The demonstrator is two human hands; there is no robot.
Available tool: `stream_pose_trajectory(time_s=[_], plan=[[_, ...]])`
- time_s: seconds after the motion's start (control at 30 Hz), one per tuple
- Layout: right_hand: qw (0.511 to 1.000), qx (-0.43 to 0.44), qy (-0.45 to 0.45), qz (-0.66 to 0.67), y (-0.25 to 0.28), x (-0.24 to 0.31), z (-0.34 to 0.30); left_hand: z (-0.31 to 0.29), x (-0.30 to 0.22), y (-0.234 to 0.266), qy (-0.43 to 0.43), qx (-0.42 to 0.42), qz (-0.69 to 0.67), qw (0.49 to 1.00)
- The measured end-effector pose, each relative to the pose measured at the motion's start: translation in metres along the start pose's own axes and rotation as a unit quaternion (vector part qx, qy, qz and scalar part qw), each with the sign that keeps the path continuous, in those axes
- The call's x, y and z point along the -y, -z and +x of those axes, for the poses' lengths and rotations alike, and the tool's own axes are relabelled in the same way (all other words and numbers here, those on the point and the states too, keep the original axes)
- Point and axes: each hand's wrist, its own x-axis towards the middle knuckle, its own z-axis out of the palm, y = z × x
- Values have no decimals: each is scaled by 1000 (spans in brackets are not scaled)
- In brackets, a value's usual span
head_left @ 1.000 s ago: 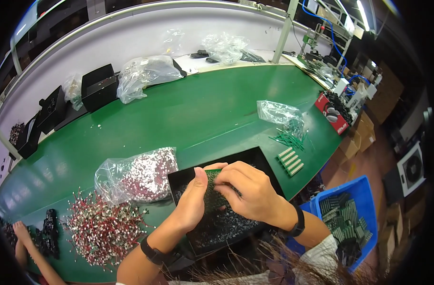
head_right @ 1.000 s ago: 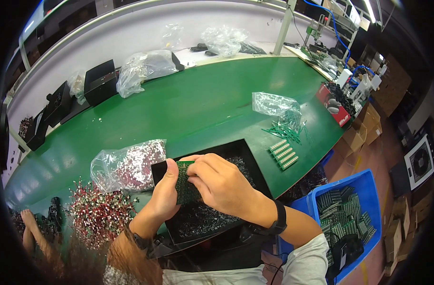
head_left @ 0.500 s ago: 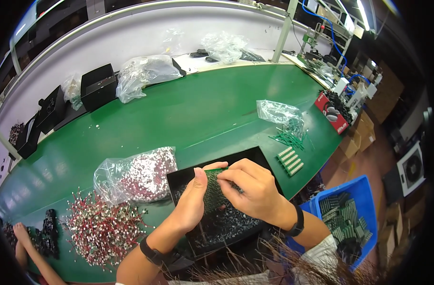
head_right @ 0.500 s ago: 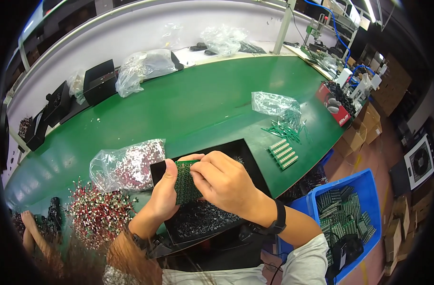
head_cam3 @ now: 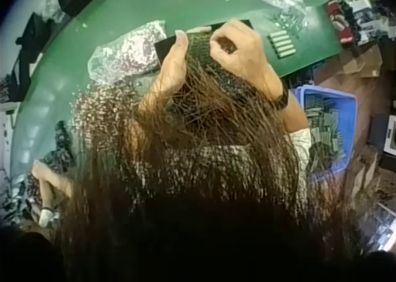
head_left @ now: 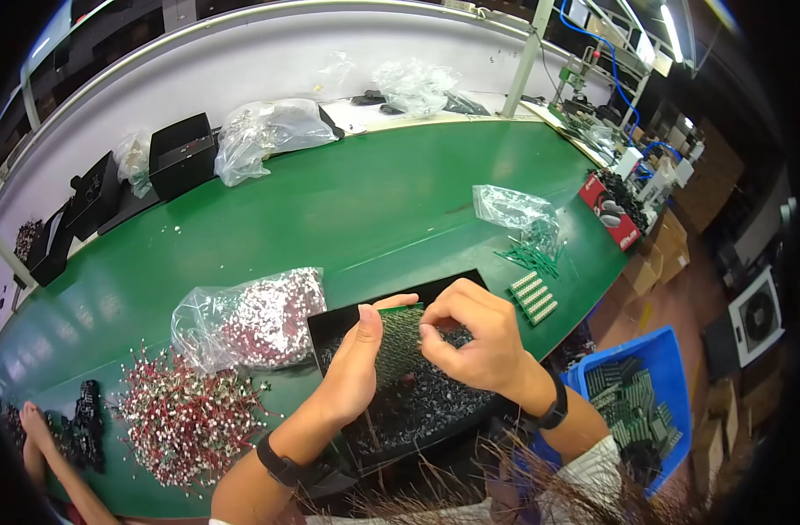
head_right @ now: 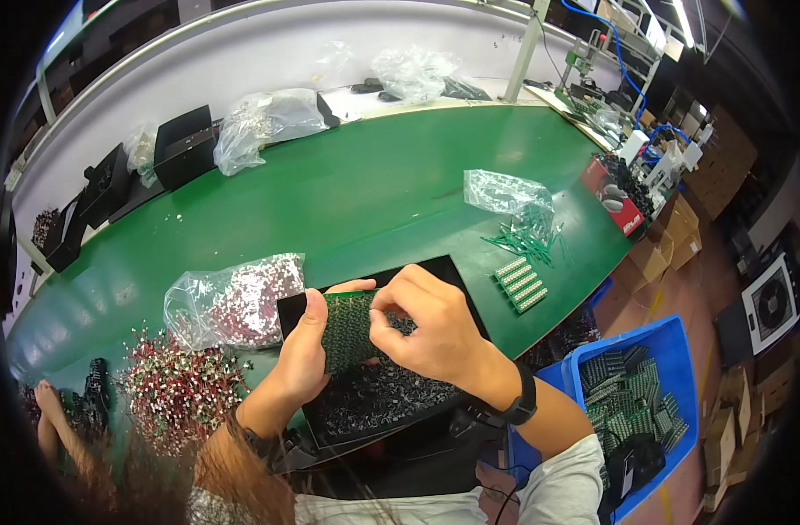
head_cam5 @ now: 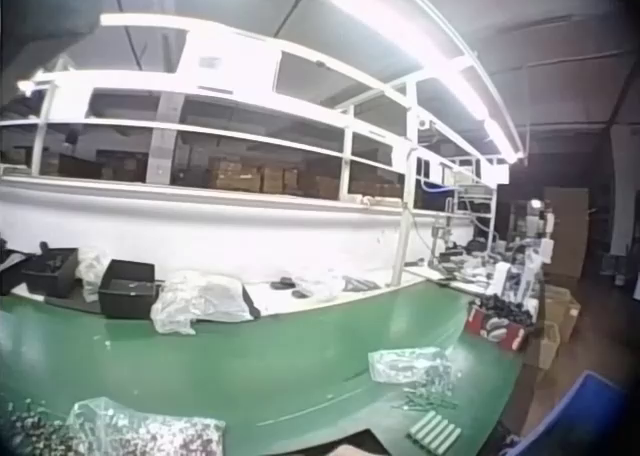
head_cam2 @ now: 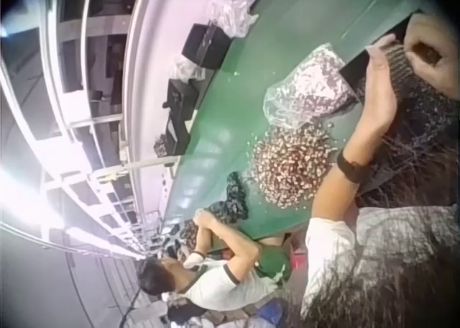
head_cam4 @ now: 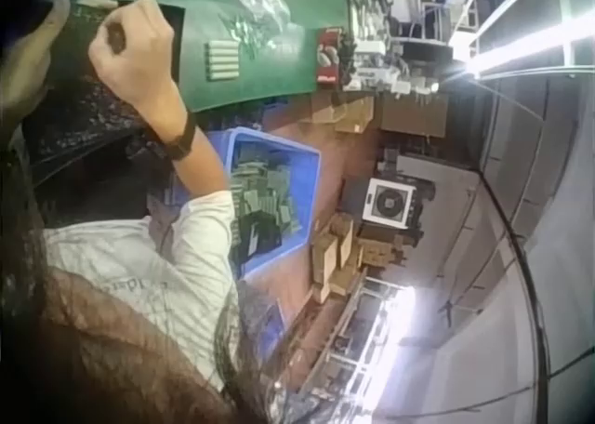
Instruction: Manually assembling small components onto circuit boards at a factory workstation.
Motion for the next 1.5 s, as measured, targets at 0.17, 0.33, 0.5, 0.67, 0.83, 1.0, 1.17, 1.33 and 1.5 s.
stream_pose_trajectory(time_s=[0.17, 0.33, 0.5, 0.67, 0.83, 1.0, 1.17, 1.33, 1.5], plan=[[998, 14, -45, 36, -9, 14, 2, 3, 8, 1, -92, 18, 68, 993], [1000, -7, -30, 1, -14, 12, 0, 4, 4, 0, -119, 7, 158, 980], [998, 8, -30, 49, 2, 9, 4, 3, 7, 6, -63, 1, -4, 998], [999, 19, 28, -15, 0, 5, 2, 2, 1, 1, -27, -12, -21, 999], [996, 7, 83, -41, -6, 3, 2, 3, 2, 2, -33, 19, -32, 999], [991, 10, 124, -51, -6, 2, 4, 1, 0, 2, -22, 20, -21, 999], [987, 19, 145, -71, -3, 2, 3, 2, 3, 2, -39, 40, -23, 998], [993, -12, 112, -41, 14, 2, 7, 4, -3, 3, -8, 15, -45, 999], [993, 50, 94, -58, 15, 1, 0, 1, -6, 0, 6, 12, -63, 998]])
